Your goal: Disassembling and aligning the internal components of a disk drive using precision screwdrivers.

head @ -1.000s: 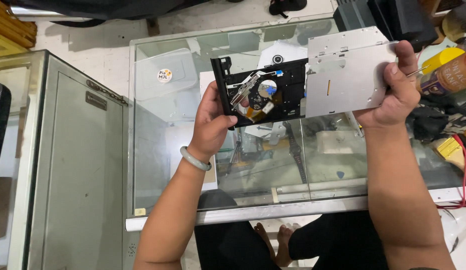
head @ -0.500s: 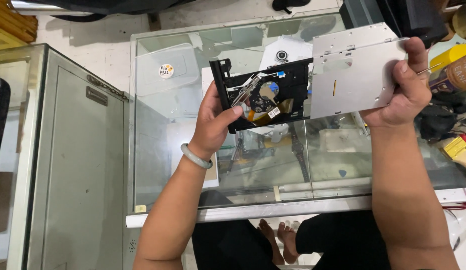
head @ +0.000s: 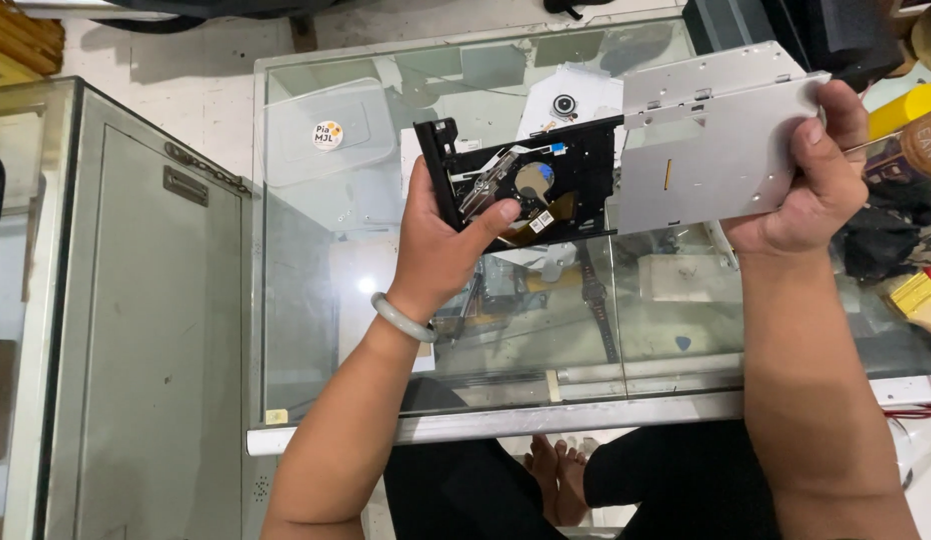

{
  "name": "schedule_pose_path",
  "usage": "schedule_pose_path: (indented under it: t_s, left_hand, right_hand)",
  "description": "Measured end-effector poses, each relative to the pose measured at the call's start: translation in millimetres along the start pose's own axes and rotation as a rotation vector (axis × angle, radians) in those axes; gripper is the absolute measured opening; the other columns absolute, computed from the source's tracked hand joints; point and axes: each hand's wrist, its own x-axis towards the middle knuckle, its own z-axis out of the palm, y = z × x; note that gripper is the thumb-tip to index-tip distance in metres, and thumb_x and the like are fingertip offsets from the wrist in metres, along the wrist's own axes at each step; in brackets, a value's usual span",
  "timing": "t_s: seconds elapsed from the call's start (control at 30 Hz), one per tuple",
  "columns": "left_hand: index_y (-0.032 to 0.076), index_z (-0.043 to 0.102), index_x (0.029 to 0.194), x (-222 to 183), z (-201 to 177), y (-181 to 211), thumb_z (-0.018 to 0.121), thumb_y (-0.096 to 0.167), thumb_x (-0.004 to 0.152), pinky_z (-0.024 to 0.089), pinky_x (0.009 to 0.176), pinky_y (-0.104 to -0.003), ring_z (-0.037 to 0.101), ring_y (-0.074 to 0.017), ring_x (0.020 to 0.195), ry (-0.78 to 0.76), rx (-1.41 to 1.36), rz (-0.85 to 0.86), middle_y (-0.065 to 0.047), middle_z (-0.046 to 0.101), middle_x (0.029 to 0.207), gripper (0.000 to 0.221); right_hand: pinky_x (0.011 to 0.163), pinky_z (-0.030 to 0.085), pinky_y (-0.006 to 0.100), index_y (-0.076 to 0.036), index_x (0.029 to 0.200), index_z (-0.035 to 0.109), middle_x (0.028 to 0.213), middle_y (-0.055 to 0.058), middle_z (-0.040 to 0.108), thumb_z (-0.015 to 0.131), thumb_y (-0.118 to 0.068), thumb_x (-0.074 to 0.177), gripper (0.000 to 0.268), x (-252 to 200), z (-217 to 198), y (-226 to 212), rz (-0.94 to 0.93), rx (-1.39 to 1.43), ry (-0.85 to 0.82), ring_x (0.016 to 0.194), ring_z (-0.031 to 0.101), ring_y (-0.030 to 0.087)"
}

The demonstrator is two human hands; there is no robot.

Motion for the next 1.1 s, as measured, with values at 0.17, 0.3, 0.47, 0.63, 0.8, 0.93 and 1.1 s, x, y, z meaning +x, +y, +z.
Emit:
schedule_pose_path:
  t_s: [0.17, 0.3, 0.47, 0.63, 0.8, 0.93, 1.1]
  left_hand:
    - [0.013, 0.044, 0.128, -4.8, 7.6, 4.5, 0.084, 0.031, 0.075, 0.056, 0.093, -0.032, 0.065, -0.0148, 0.102, 0.062, 0.088, -0.054, -0.003, 0.067, 0.117, 0.069]
    - [0.013, 0.044, 0.127, -4.2, 8.8, -0.1, 0.081, 0.015, 0.078, 0.056, 0.090, -0.027, 0.059, -0.0105, 0.092, 0.038, 0.078, -0.067, -0.001, 0.064, 0.116, 0.061]
    - [0.010, 0.041, 0.133, -7.0, 2.0, -10.2, 0.064, -0.002, 0.086, 0.061, 0.082, -0.029, 0.058, -0.0135, 0.097, -0.062, -0.066, 0.060, -0.010, 0.059, 0.117, 0.054]
    - [0.010, 0.039, 0.132, -4.2, -4.9, -9.5, 0.047, -0.008, 0.086, 0.066, 0.077, -0.036, 0.068, -0.0255, 0.107, -0.189, -0.175, 0.018, -0.012, 0.058, 0.111, 0.050]
    - [0.012, 0.041, 0.139, 14.8, -9.5, -54.1, 0.048, -0.015, 0.073, 0.068, 0.073, -0.032, 0.067, -0.0205, 0.096, -0.180, -0.293, -0.043, -0.011, 0.065, 0.121, 0.072]
    - [0.005, 0.049, 0.129, 25.6, 2.5, -1.5, 0.047, -0.014, 0.073, 0.070, 0.072, -0.039, 0.066, -0.0237, 0.095, -0.140, -0.220, -0.089, -0.016, 0.066, 0.111, 0.059]
    - [0.004, 0.056, 0.113, 46.5, 13.9, 23.5, 0.070, 0.028, 0.094, 0.066, 0.060, -0.039, 0.068, -0.0235, 0.085, 0.113, -0.137, -0.146, -0.018, 0.067, 0.100, 0.034]
  right_hand:
    - [0.133, 0.049, 0.060, -0.028, 0.132, 0.072, 0.140, 0.000, 0.064, 0.059, -0.014, 0.110, 0.029, -0.2, 0.1, 3.6, -0.035, 0.038, -0.120, 0.143, 0.056, 0.030]
    - [0.131, 0.051, 0.059, -0.030, 0.129, 0.075, 0.140, 0.001, 0.065, 0.063, -0.016, 0.108, 0.028, -2.0, 0.9, 0.1, -0.010, 0.032, -0.063, 0.142, 0.057, 0.031]
    - [0.122, 0.053, 0.062, -0.028, 0.128, 0.075, 0.139, 0.004, 0.066, 0.063, -0.016, 0.105, 0.028, -0.7, -0.7, 0.8, -0.002, 0.044, -0.034, 0.140, 0.058, 0.034]
    - [0.118, 0.054, 0.052, -0.018, 0.123, 0.075, 0.127, 0.001, 0.070, 0.068, -0.010, 0.098, 0.027, 0.6, 10.5, 1.7, -0.016, 0.059, 0.060, 0.128, 0.062, 0.029]
    - [0.093, 0.068, 0.033, -0.009, 0.121, 0.072, 0.106, 0.008, 0.078, 0.070, -0.005, 0.089, 0.033, 3.4, 13.9, 8.7, 0.023, 0.019, 0.207, 0.098, 0.079, 0.022]
    - [0.088, 0.068, 0.033, -0.004, 0.119, 0.071, 0.102, 0.010, 0.077, 0.071, -0.003, 0.086, 0.033, 20.8, 23.5, 9.5, 0.003, 0.016, 0.229, 0.093, 0.079, 0.022]
    - [0.078, 0.062, 0.025, -0.003, 0.123, 0.072, 0.097, 0.005, 0.073, 0.076, -0.003, 0.091, 0.032, 46.2, 48.7, 11.4, -0.061, -0.315, 0.143, 0.084, 0.070, 0.009]
